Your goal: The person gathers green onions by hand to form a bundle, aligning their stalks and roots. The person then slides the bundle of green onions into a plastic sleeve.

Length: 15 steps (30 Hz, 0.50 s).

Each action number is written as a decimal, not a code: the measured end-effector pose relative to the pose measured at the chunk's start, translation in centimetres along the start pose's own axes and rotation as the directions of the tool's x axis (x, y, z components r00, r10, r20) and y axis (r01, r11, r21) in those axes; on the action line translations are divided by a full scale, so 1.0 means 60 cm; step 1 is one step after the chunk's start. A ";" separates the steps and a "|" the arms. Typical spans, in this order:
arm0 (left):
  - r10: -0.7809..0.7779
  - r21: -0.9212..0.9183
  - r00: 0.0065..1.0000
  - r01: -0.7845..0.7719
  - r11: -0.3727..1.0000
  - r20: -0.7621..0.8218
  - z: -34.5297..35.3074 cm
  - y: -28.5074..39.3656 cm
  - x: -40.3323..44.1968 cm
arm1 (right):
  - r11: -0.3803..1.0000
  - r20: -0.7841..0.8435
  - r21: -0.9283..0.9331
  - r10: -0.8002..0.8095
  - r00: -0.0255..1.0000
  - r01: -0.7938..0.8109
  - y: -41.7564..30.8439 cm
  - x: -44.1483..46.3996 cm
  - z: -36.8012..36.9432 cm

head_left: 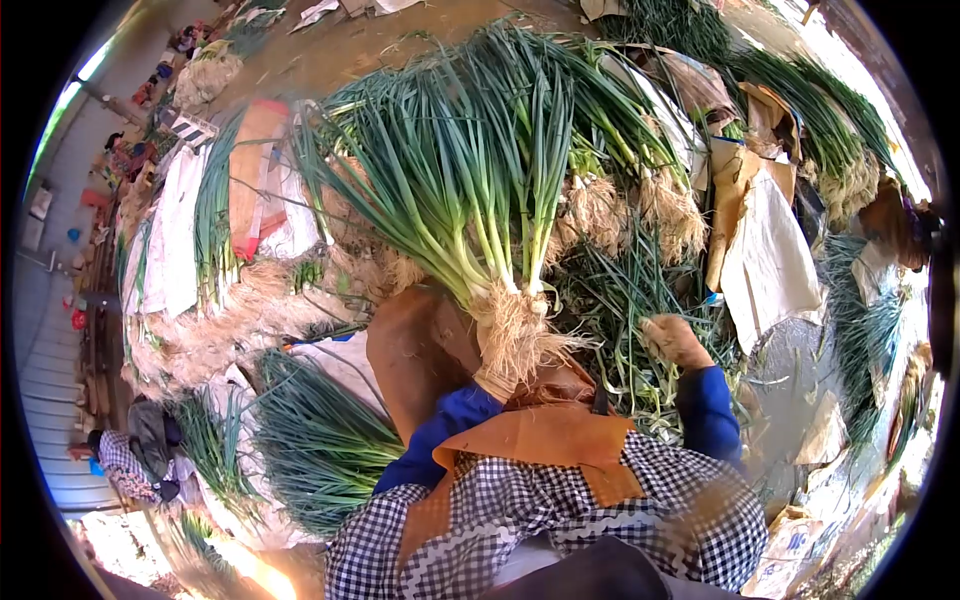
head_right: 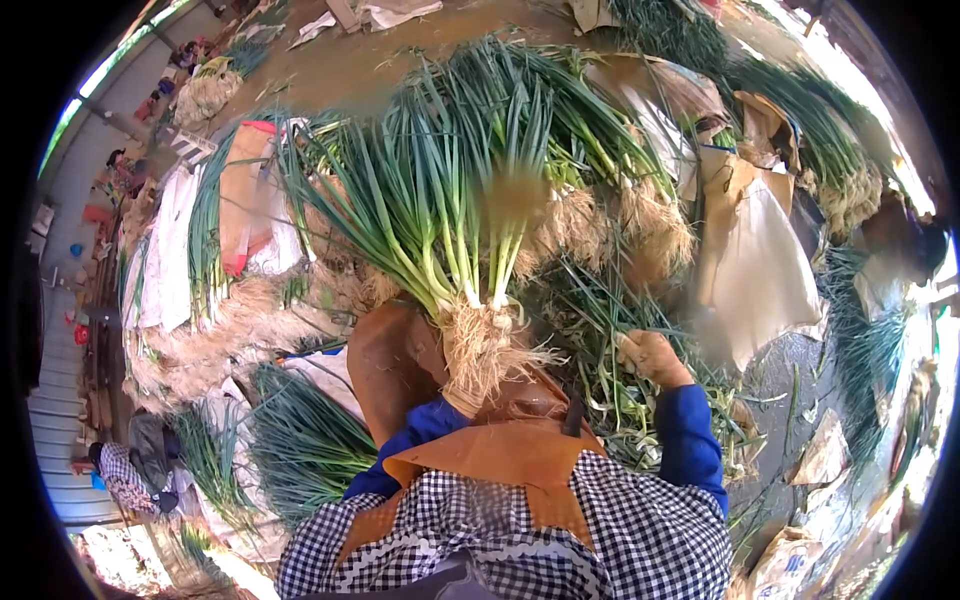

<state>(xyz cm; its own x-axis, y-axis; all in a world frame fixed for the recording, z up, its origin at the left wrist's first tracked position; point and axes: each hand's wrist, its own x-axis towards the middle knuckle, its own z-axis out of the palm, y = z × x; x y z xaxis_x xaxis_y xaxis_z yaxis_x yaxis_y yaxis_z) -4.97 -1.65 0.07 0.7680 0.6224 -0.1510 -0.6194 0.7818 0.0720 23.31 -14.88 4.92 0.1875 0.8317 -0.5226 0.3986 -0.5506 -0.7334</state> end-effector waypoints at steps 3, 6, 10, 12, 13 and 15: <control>0.058 0.139 0.997 -0.050 0.989 -0.055 0.009 0.000 0.003 | 0.644 -0.113 -0.764 -0.096 0.989 -0.025 -0.019 0.032 0.023; 0.170 0.442 0.979 -0.105 0.891 -0.111 0.020 0.000 0.000 | 0.853 0.006 0.453 -0.294 0.956 0.259 -0.129 0.076 0.088; 0.362 0.848 0.927 -0.112 0.519 -0.099 0.045 -0.006 -0.020 | 0.837 0.126 0.371 -0.474 0.871 0.402 -0.191 0.106 0.142; 0.373 0.862 0.919 -0.080 0.501 -0.131 0.049 -0.002 -0.029 | 0.900 0.206 0.099 -0.437 0.876 0.425 -0.250 0.053 0.116; 0.298 0.761 0.943 -0.086 0.643 -0.146 0.037 0.003 -0.021 | 0.883 0.270 0.142 -0.470 0.840 0.448 -0.244 0.032 0.116; 0.073 0.354 0.989 -0.024 0.935 -0.125 0.006 0.021 -0.002 | 0.777 0.434 0.121 -0.601 0.671 0.618 -0.218 -0.003 0.117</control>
<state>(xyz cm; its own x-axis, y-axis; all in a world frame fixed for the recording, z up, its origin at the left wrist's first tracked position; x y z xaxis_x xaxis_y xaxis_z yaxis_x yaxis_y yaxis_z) -5.78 -0.75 0.51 0.6941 0.6683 -0.2675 -0.5404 0.7293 0.4197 11.77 -8.33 11.55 -0.5039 0.8582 -0.0982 0.3172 0.0781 -0.9451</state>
